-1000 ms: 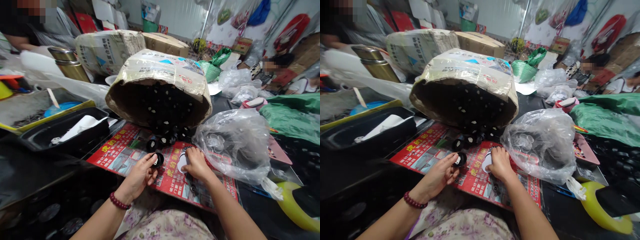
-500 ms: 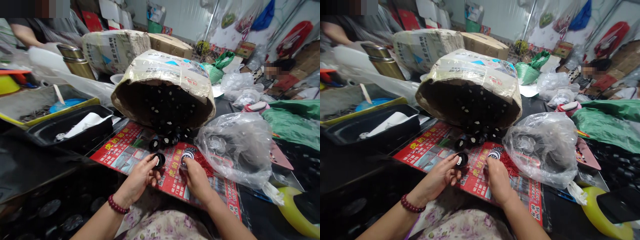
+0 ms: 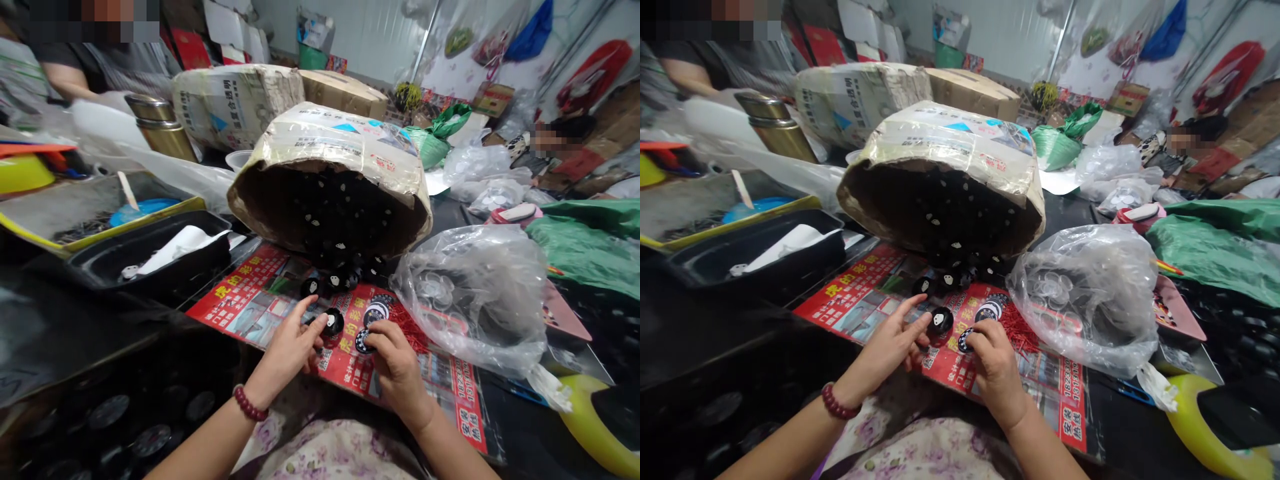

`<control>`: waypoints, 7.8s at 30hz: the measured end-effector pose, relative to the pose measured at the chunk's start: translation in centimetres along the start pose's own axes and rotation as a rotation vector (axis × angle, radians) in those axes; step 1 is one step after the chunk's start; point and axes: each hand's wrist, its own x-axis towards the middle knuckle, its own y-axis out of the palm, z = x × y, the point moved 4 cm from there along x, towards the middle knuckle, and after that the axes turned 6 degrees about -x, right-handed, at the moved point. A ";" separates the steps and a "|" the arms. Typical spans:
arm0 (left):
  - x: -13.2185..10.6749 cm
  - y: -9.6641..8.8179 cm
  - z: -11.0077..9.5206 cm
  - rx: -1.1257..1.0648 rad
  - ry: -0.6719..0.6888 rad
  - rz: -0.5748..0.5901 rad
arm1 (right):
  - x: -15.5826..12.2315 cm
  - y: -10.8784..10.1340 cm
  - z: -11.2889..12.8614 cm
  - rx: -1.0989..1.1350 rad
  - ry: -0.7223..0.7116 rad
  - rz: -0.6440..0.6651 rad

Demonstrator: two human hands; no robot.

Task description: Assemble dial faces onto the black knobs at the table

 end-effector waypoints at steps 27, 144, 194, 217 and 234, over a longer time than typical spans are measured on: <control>2.4 -0.3 0.0 0.336 0.050 0.024 | 3.0 0.8 -2.9 -0.528 0.173 0.310; -1.2 7.5 2.8 -0.921 -0.427 0.273 | -2.0 -0.1 0.6 0.435 0.453 0.065; -1.4 8.1 3.0 -0.436 -0.097 0.245 | -1.6 3.2 -2.1 0.894 0.818 -0.289; -1.5 8.1 3.8 -0.450 -0.252 0.242 | -1.8 -6.6 -5.5 -0.305 0.336 -0.265; -1.4 8.0 3.0 -0.257 -0.132 0.258 | -0.1 -8.6 -6.5 -0.029 0.488 -0.266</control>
